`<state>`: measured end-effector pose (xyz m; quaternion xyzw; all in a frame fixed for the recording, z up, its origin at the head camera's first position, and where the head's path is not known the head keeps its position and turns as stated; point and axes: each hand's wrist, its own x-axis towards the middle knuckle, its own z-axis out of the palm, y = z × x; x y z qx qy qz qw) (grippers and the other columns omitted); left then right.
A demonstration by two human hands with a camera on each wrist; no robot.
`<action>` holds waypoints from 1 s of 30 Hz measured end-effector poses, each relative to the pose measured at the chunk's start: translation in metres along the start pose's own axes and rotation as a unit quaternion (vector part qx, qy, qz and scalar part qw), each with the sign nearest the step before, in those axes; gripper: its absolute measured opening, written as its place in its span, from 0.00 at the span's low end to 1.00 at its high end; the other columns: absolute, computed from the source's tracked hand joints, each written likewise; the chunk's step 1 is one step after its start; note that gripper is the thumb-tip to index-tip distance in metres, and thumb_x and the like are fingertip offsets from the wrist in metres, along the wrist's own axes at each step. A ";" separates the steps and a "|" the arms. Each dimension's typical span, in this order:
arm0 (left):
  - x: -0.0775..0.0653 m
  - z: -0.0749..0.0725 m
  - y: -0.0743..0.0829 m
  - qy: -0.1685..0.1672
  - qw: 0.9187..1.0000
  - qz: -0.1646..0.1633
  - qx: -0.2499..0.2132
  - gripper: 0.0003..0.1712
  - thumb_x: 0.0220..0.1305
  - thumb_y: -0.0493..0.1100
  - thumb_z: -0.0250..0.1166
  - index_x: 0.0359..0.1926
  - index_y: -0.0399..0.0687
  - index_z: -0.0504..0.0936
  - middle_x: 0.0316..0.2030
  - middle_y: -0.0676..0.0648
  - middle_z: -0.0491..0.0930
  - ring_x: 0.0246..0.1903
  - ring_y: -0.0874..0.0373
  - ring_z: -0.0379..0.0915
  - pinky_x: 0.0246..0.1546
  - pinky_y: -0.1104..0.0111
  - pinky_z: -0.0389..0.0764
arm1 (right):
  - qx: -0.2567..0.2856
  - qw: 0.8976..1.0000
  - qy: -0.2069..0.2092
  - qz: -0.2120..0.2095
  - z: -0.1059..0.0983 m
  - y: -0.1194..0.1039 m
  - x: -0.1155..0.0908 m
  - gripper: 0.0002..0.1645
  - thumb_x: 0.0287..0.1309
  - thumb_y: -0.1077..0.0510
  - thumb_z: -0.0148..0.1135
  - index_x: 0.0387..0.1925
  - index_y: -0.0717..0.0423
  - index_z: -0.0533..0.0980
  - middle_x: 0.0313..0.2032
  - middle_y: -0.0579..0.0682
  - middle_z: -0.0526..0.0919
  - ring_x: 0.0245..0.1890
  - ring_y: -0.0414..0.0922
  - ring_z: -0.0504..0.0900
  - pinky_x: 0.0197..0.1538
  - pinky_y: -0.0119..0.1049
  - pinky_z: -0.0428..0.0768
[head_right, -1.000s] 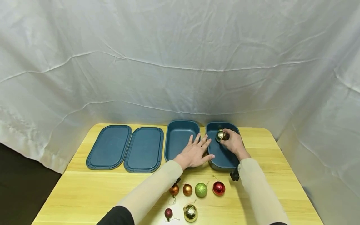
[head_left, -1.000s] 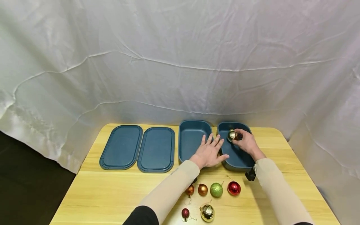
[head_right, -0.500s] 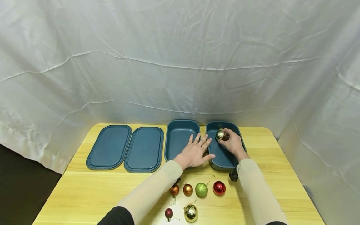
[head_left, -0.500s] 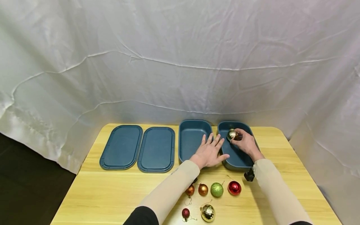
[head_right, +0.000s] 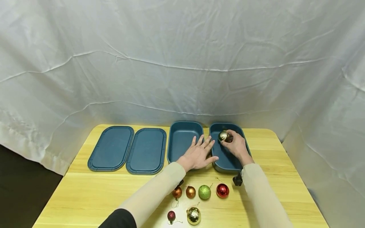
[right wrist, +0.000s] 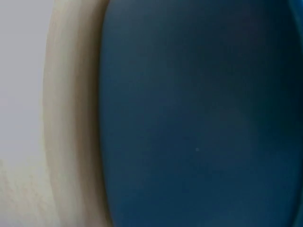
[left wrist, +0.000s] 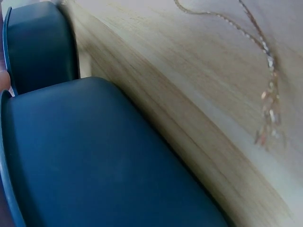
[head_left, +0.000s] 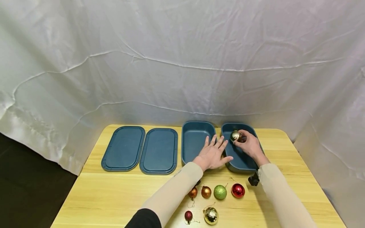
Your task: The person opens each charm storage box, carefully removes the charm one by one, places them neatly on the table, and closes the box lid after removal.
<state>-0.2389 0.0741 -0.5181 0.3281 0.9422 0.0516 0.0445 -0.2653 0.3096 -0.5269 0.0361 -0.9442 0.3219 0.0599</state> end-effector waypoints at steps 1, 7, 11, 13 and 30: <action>0.000 0.000 0.000 0.001 1.000 0.000 0.000 0.51 0.73 0.81 0.29 0.87 0.62 0.45 0.86 0.50 0.42 0.86 0.45 0.35 0.84 0.44 0.42 | 0.001 1.000 0.001 -0.001 -0.001 0.000 -0.001 0.34 0.64 0.54 0.74 0.67 0.63 0.74 0.53 0.67 0.84 0.49 0.63 0.86 0.49 0.59 0.85; 0.001 0.001 0.000 0.002 1.000 -0.001 -0.007 0.51 0.74 0.81 0.30 0.87 0.61 0.46 0.86 0.51 0.42 0.86 0.46 0.34 0.84 0.45 0.41 | 0.011 1.000 0.012 -0.007 -0.005 -0.003 -0.010 0.33 0.64 0.54 0.75 0.66 0.63 0.75 0.52 0.68 0.83 0.49 0.63 0.86 0.51 0.60 0.85; 0.001 0.001 0.000 0.002 1.000 -0.001 -0.008 0.51 0.74 0.81 0.30 0.87 0.61 0.46 0.86 0.51 0.42 0.86 0.46 0.34 0.84 0.44 0.41 | 0.011 0.999 0.025 -0.019 -0.009 -0.006 -0.017 0.33 0.62 0.56 0.75 0.65 0.64 0.75 0.51 0.68 0.83 0.48 0.63 0.86 0.51 0.61 0.85; 0.001 0.001 0.000 0.002 1.000 -0.001 -0.007 0.51 0.74 0.81 0.30 0.87 0.61 0.46 0.86 0.51 0.42 0.86 0.46 0.34 0.84 0.44 0.41 | 0.010 0.999 0.029 -0.024 -0.011 -0.007 -0.021 0.33 0.62 0.56 0.76 0.65 0.63 0.75 0.51 0.67 0.84 0.47 0.62 0.86 0.50 0.59 0.85; 0.002 0.000 0.001 -0.001 1.000 -0.001 -0.003 0.51 0.74 0.81 0.30 0.87 0.61 0.45 0.86 0.52 0.38 0.86 0.46 0.33 0.84 0.44 0.40 | 0.025 0.997 0.053 -0.043 -0.018 -0.021 -0.053 0.38 0.61 0.55 0.77 0.69 0.64 0.74 0.49 0.65 0.83 0.43 0.57 0.87 0.42 0.23 0.81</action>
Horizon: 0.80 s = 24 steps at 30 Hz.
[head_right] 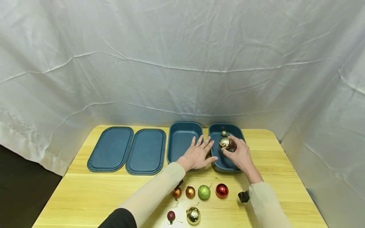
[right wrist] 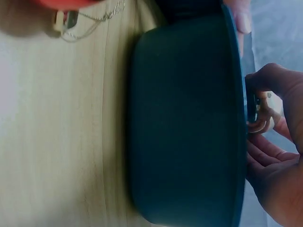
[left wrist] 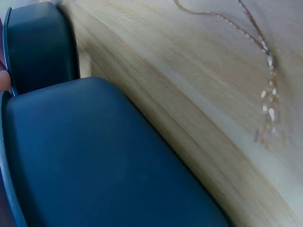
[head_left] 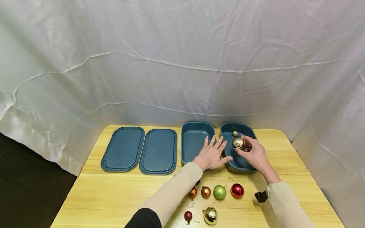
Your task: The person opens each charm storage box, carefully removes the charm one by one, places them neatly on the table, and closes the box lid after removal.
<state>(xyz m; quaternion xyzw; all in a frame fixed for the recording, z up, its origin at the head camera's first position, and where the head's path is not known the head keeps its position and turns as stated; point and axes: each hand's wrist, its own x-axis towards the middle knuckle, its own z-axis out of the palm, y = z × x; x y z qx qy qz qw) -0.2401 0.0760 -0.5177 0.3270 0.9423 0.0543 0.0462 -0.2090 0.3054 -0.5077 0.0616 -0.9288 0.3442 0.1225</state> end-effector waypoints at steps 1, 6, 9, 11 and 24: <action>0.000 0.000 0.000 0.000 1.000 0.000 0.000 0.51 0.74 0.81 0.30 0.87 0.61 0.45 0.86 0.52 0.38 0.86 0.46 0.33 0.84 0.44 0.40 | 0.002 1.000 0.002 -0.001 -0.001 -0.002 -0.002 0.38 0.61 0.55 0.78 0.69 0.64 0.74 0.49 0.65 0.83 0.42 0.57 0.87 0.42 0.22 0.81; 0.000 0.000 0.000 -0.002 1.000 -0.002 0.004 0.50 0.74 0.81 0.30 0.87 0.63 0.43 0.86 0.52 0.38 0.86 0.46 0.33 0.84 0.44 0.40 | -0.001 1.000 0.009 -0.011 -0.003 -0.009 -0.010 0.37 0.60 0.56 0.78 0.67 0.62 0.75 0.48 0.63 0.82 0.41 0.55 0.87 0.41 0.26 0.84; 0.000 0.000 0.000 -0.001 1.000 -0.003 0.002 0.50 0.75 0.81 0.31 0.87 0.63 0.43 0.86 0.52 0.39 0.86 0.46 0.34 0.84 0.44 0.40 | -0.006 1.000 0.012 -0.017 -0.004 -0.010 -0.015 0.37 0.59 0.57 0.78 0.67 0.61 0.75 0.47 0.62 0.82 0.40 0.53 0.86 0.42 0.30 0.85; 0.000 0.000 0.000 0.000 1.000 -0.004 0.002 0.50 0.75 0.81 0.31 0.87 0.63 0.43 0.86 0.52 0.39 0.86 0.46 0.34 0.84 0.44 0.40 | -0.009 1.000 0.013 -0.019 -0.005 -0.012 -0.018 0.37 0.59 0.57 0.78 0.67 0.61 0.75 0.47 0.61 0.82 0.40 0.53 0.86 0.42 0.32 0.86; 0.000 0.001 0.000 0.003 1.000 -0.003 0.002 0.51 0.74 0.81 0.30 0.87 0.63 0.44 0.86 0.52 0.39 0.86 0.46 0.34 0.84 0.44 0.40 | -0.008 0.999 0.026 -0.040 -0.012 -0.017 -0.028 0.37 0.57 0.58 0.79 0.66 0.61 0.76 0.47 0.61 0.82 0.41 0.54 0.86 0.41 0.23 0.82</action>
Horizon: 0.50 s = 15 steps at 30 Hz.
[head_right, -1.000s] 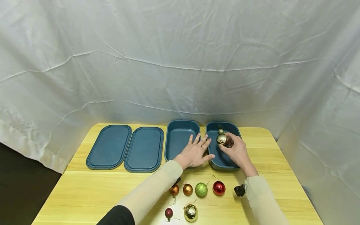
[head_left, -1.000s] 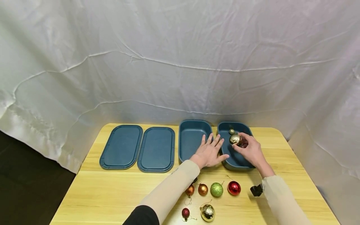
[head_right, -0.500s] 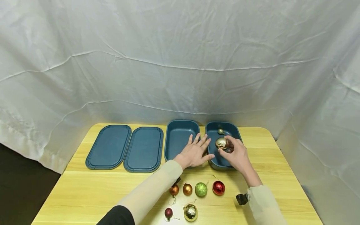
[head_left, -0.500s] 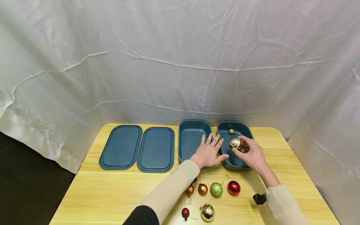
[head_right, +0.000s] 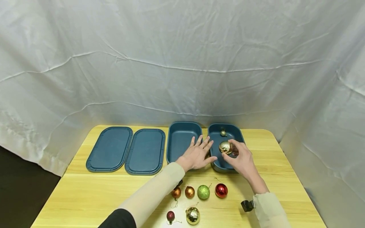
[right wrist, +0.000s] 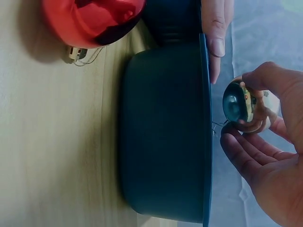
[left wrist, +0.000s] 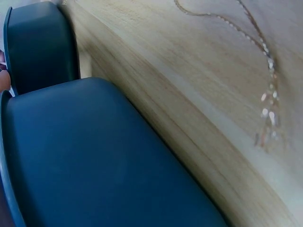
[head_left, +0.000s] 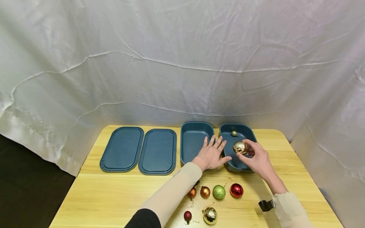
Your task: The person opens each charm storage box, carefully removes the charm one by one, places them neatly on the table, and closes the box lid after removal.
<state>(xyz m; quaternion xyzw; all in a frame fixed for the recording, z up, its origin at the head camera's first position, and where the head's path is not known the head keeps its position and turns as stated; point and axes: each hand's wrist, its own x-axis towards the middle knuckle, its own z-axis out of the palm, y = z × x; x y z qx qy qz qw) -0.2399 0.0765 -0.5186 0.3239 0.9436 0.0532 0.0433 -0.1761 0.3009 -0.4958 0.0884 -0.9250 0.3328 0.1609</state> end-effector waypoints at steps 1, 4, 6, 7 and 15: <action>0.000 0.000 0.000 0.000 1.000 0.000 -0.001 0.51 0.74 0.81 0.30 0.87 0.62 0.44 0.86 0.52 0.39 0.86 0.46 0.34 0.84 0.44 0.40 | 0.000 1.000 0.001 0.000 0.000 0.000 0.000 0.36 0.57 0.58 0.80 0.66 0.61 0.76 0.47 0.60 0.82 0.41 0.54 0.86 0.41 0.24 0.83; 0.000 0.000 0.000 0.003 1.000 0.002 -0.002 0.51 0.74 0.81 0.30 0.87 0.62 0.44 0.86 0.51 0.40 0.86 0.45 0.35 0.84 0.44 0.41 | -0.004 1.000 0.003 -0.001 -0.001 0.000 -0.002 0.36 0.57 0.58 0.80 0.65 0.61 0.76 0.46 0.60 0.82 0.40 0.54 0.86 0.42 0.29 0.85; 0.000 0.000 0.000 0.003 1.000 0.002 -0.001 0.51 0.74 0.81 0.30 0.87 0.62 0.44 0.86 0.51 0.41 0.86 0.45 0.36 0.84 0.44 0.41 | -0.005 1.000 0.003 0.000 -0.002 0.000 -0.003 0.36 0.57 0.58 0.80 0.65 0.61 0.76 0.46 0.59 0.82 0.40 0.54 0.86 0.42 0.33 0.87; 0.000 0.000 -0.001 0.003 1.000 0.003 -0.002 0.51 0.74 0.81 0.30 0.87 0.62 0.44 0.86 0.51 0.41 0.85 0.45 0.36 0.84 0.44 0.41 | -0.006 1.000 0.003 0.000 -0.003 0.000 -0.004 0.36 0.56 0.58 0.80 0.65 0.61 0.77 0.46 0.59 0.82 0.40 0.54 0.86 0.42 0.34 0.87; 0.001 0.001 -0.001 0.008 1.000 0.006 -0.006 0.51 0.74 0.81 0.31 0.87 0.60 0.47 0.86 0.51 0.40 0.86 0.45 0.35 0.84 0.44 0.41 | -0.007 1.000 0.006 0.000 -0.004 -0.002 -0.013 0.36 0.56 0.58 0.81 0.65 0.60 0.77 0.45 0.58 0.83 0.39 0.49 0.85 0.42 0.30 0.86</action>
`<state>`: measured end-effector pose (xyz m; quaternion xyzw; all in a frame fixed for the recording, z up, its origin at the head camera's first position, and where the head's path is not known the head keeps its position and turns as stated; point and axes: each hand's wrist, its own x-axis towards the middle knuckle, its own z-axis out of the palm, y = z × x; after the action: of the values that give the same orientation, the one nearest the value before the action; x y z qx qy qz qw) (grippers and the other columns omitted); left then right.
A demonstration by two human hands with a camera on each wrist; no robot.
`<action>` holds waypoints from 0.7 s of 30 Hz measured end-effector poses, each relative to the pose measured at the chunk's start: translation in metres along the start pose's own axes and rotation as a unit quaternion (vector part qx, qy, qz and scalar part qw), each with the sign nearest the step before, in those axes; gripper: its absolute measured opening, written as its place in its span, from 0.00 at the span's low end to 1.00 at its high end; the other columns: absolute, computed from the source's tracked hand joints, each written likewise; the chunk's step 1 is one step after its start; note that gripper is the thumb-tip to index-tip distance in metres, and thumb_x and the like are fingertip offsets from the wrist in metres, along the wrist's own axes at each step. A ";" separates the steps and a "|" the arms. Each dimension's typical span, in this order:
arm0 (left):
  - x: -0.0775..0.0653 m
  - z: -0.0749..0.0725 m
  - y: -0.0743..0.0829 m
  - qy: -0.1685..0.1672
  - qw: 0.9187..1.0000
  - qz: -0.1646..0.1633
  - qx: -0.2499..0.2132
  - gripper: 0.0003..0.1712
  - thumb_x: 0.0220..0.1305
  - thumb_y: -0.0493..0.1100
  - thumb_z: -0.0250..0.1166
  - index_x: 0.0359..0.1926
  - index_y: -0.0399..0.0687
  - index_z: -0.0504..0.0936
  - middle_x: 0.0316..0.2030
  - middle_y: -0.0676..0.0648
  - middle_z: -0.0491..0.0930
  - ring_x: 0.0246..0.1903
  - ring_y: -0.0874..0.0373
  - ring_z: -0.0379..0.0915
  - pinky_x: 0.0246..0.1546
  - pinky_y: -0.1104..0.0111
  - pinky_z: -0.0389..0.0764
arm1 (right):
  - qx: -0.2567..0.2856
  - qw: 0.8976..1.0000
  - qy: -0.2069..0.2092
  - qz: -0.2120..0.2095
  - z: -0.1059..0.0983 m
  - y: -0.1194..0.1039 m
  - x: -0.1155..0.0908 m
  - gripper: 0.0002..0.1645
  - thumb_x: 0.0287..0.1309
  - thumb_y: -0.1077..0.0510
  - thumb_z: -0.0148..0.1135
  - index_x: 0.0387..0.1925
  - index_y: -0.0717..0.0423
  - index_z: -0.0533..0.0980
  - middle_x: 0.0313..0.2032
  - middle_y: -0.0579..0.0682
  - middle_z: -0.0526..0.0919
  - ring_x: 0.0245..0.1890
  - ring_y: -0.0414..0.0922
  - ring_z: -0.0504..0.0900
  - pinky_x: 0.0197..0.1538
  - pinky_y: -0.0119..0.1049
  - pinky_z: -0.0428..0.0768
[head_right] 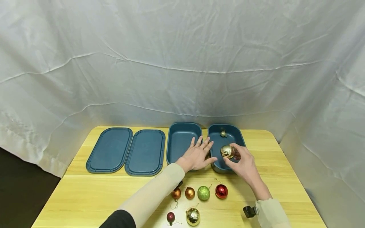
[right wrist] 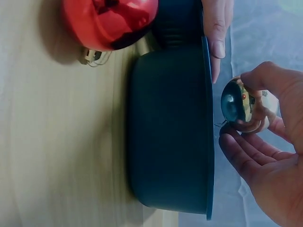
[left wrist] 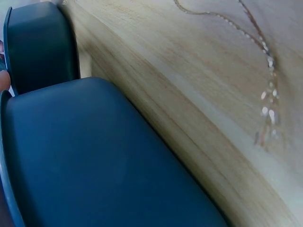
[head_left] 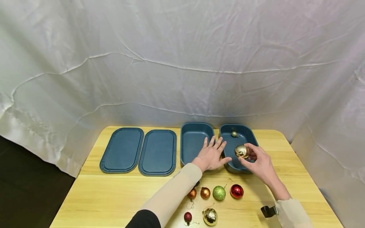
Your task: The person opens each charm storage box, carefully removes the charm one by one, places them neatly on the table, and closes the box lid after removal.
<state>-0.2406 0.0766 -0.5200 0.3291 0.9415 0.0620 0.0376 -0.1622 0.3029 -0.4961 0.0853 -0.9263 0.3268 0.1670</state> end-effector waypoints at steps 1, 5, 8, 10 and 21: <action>0.000 0.001 0.000 0.001 1.000 0.000 0.000 0.51 0.74 0.81 0.31 0.87 0.61 0.46 0.86 0.51 0.41 0.85 0.45 0.36 0.84 0.44 0.41 | 0.001 1.000 0.001 -0.001 0.000 0.000 -0.001 0.36 0.56 0.58 0.81 0.65 0.60 0.77 0.45 0.57 0.83 0.39 0.48 0.85 0.42 0.30 0.86; 0.000 0.001 0.000 0.004 1.000 0.002 0.002 0.50 0.74 0.81 0.31 0.87 0.62 0.45 0.86 0.50 0.43 0.85 0.45 0.36 0.84 0.44 0.42 | 0.007 1.000 0.009 -0.006 0.000 -0.002 -0.007 0.37 0.54 0.59 0.82 0.64 0.61 0.78 0.45 0.57 0.83 0.38 0.40 0.84 0.42 0.25 0.85; 0.000 0.001 -0.001 0.002 1.000 0.002 0.002 0.50 0.74 0.81 0.30 0.87 0.63 0.44 0.86 0.51 0.42 0.85 0.45 0.36 0.84 0.44 0.42 | 0.010 1.000 0.013 -0.009 -0.002 -0.005 -0.013 0.37 0.53 0.60 0.82 0.64 0.60 0.78 0.45 0.56 0.83 0.39 0.36 0.82 0.42 0.20 0.82; 0.000 0.000 -0.001 0.000 1.000 0.001 0.001 0.50 0.74 0.80 0.31 0.87 0.63 0.43 0.86 0.51 0.40 0.86 0.46 0.34 0.84 0.44 0.40 | 0.012 1.000 0.013 -0.010 -0.003 -0.007 -0.017 0.37 0.52 0.61 0.83 0.64 0.60 0.78 0.45 0.56 0.83 0.39 0.34 0.81 0.42 0.20 0.82; -0.001 -0.001 0.000 -0.006 1.000 -0.003 0.010 0.50 0.75 0.80 0.30 0.87 0.62 0.43 0.86 0.52 0.38 0.86 0.46 0.33 0.84 0.44 0.39 | 0.012 0.999 0.017 -0.037 -0.007 -0.019 -0.043 0.38 0.46 0.66 0.84 0.61 0.61 0.80 0.45 0.56 0.83 0.41 0.25 0.79 0.42 0.18 0.83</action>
<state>-0.2397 0.0762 -0.5194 0.3270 0.9428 0.0504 0.0403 -0.1152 0.2951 -0.4955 0.1161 -0.9156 0.3327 0.1937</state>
